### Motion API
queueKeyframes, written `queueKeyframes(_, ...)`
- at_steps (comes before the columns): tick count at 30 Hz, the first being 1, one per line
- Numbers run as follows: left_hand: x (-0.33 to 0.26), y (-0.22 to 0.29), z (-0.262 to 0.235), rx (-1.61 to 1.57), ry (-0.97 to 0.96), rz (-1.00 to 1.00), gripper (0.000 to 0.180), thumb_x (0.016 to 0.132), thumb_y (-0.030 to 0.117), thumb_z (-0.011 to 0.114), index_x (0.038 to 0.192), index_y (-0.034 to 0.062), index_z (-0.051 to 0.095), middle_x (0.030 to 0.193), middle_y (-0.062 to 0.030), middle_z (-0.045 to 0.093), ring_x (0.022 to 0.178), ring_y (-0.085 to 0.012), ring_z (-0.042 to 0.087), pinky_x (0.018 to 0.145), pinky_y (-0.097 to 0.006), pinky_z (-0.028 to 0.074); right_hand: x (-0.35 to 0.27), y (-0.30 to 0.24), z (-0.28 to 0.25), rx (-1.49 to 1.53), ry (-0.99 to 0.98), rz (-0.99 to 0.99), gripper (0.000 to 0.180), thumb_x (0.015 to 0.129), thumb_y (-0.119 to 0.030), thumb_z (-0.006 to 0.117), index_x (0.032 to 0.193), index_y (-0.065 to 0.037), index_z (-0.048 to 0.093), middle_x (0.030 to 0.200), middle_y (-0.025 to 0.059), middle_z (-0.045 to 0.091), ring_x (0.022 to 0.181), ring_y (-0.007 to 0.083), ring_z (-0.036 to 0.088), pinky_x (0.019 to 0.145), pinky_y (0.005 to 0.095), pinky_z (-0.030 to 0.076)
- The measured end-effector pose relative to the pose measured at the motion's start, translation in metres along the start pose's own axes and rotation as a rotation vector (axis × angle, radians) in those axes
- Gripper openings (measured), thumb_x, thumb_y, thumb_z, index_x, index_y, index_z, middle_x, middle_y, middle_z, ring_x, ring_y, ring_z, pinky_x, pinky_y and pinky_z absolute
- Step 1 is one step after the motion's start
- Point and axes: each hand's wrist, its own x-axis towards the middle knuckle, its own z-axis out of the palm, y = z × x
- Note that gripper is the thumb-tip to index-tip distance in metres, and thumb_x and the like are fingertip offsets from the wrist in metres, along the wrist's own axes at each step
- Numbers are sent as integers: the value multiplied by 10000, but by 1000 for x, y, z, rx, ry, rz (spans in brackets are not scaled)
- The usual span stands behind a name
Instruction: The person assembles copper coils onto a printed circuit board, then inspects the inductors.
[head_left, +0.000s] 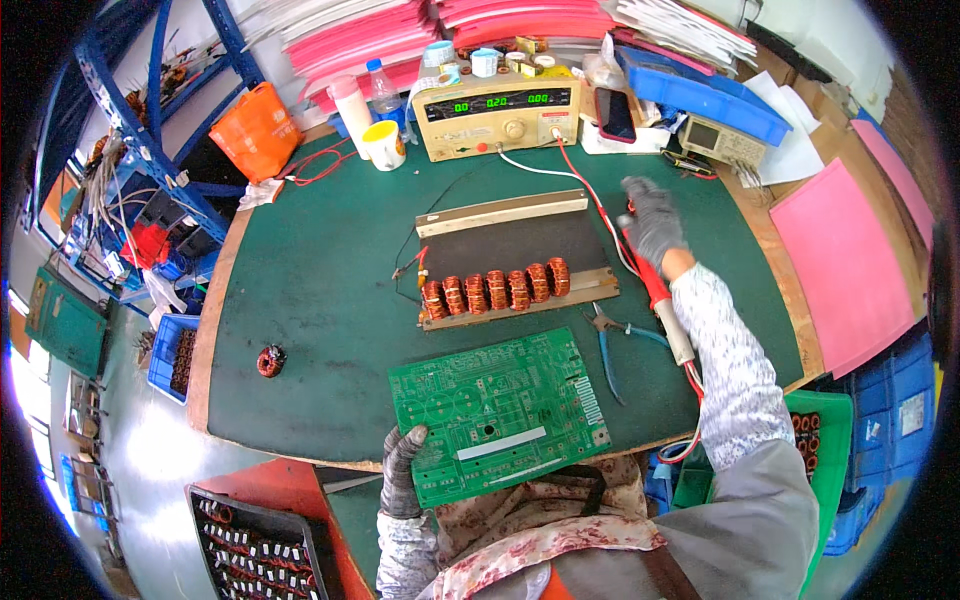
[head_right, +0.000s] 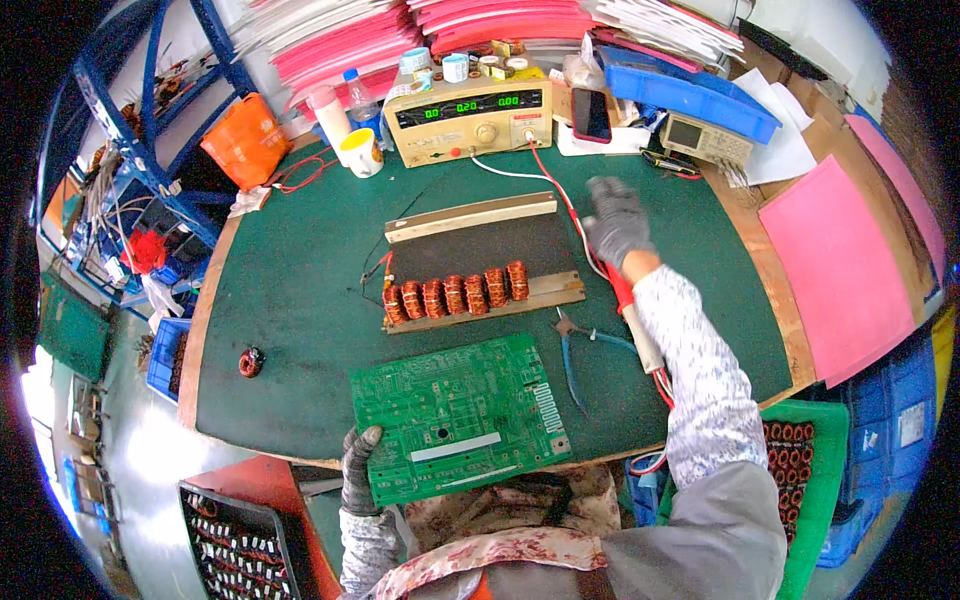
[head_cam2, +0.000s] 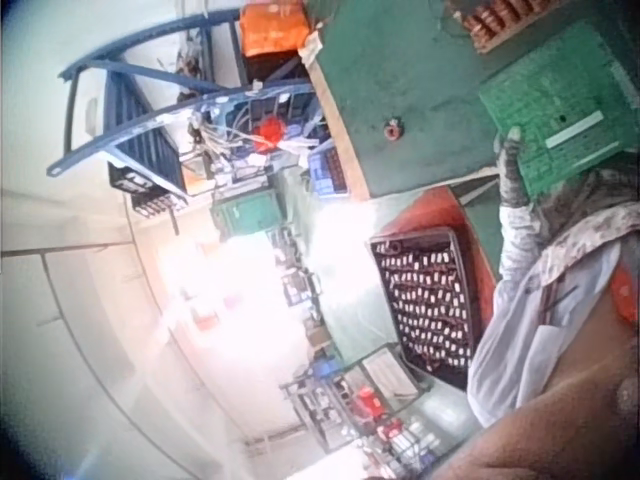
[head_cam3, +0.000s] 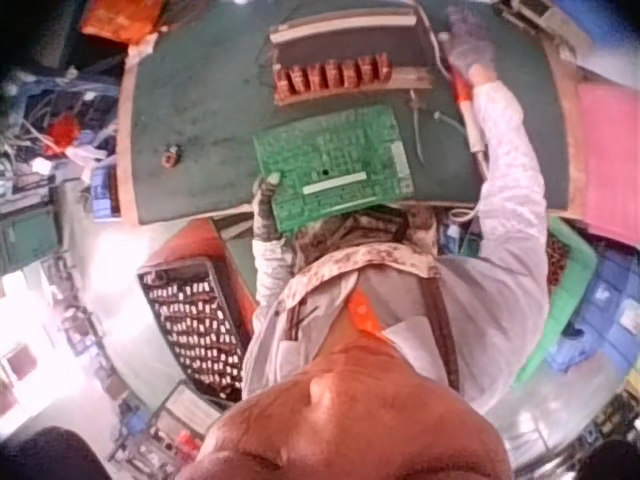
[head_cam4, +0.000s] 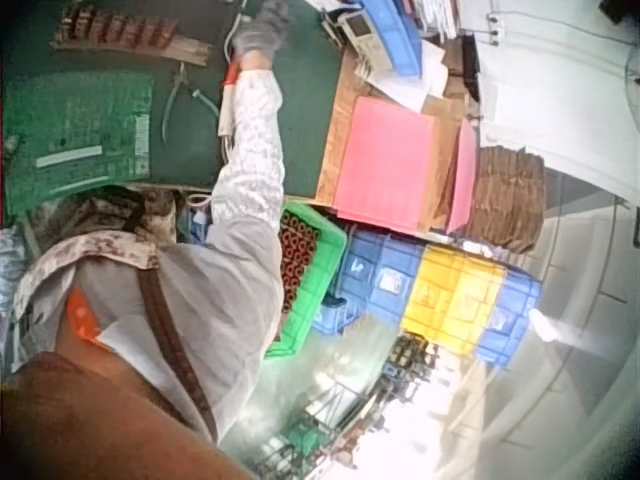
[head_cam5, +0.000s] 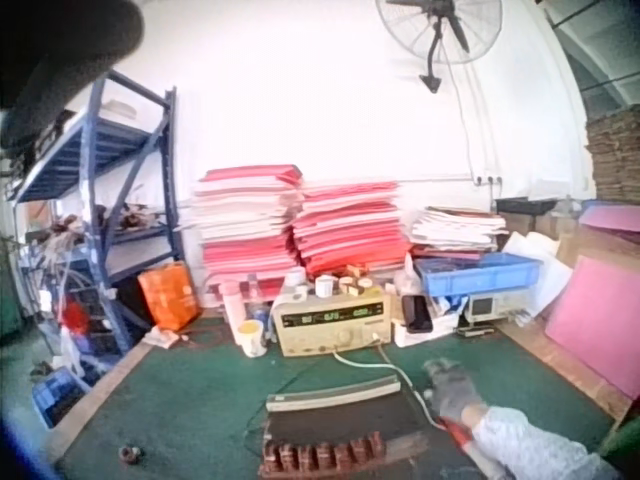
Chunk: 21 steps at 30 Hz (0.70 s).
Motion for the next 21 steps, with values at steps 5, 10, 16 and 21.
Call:
queueKeyframes(5,-5,5,7,-5,0,-2,429,827,262,687,1165,12,606,1056,-95,666,900,-186,656,788,-319,542,-60,-80,20,403,-258,-278,653,738,-257,776,1277,-41,477,1256,216,535,1177,371,528,1000,438,418)
queueKeyframes(10,-1,-1,2,35,-29,20,442,830,278,683,1164,1,599,1047,-100,666,896,-187,657,787,-317,544,-89,-80,23,558,-86,-80,586,726,-205,779,1216,-52,496,1105,187,601,1054,376,582,927,420,454)
queueKeyframes(16,-5,2,7,-12,-42,30,465,826,299,675,1165,-7,591,1047,-122,666,879,-208,664,786,-332,545,-183,-85,-19,1625,-455,246,380,848,-293,703,1148,-94,582,964,20,607,836,119,581,710,265,511)
queueKeyframes(21,-4,7,10,-49,-55,12,440,839,256,676,1172,-16,587,1066,-139,663,904,-219,665,797,-342,553,-229,-107,-2,1249,-313,363,277,860,-230,678,1067,-70,589,902,52,625,810,99,601,640,256,514)
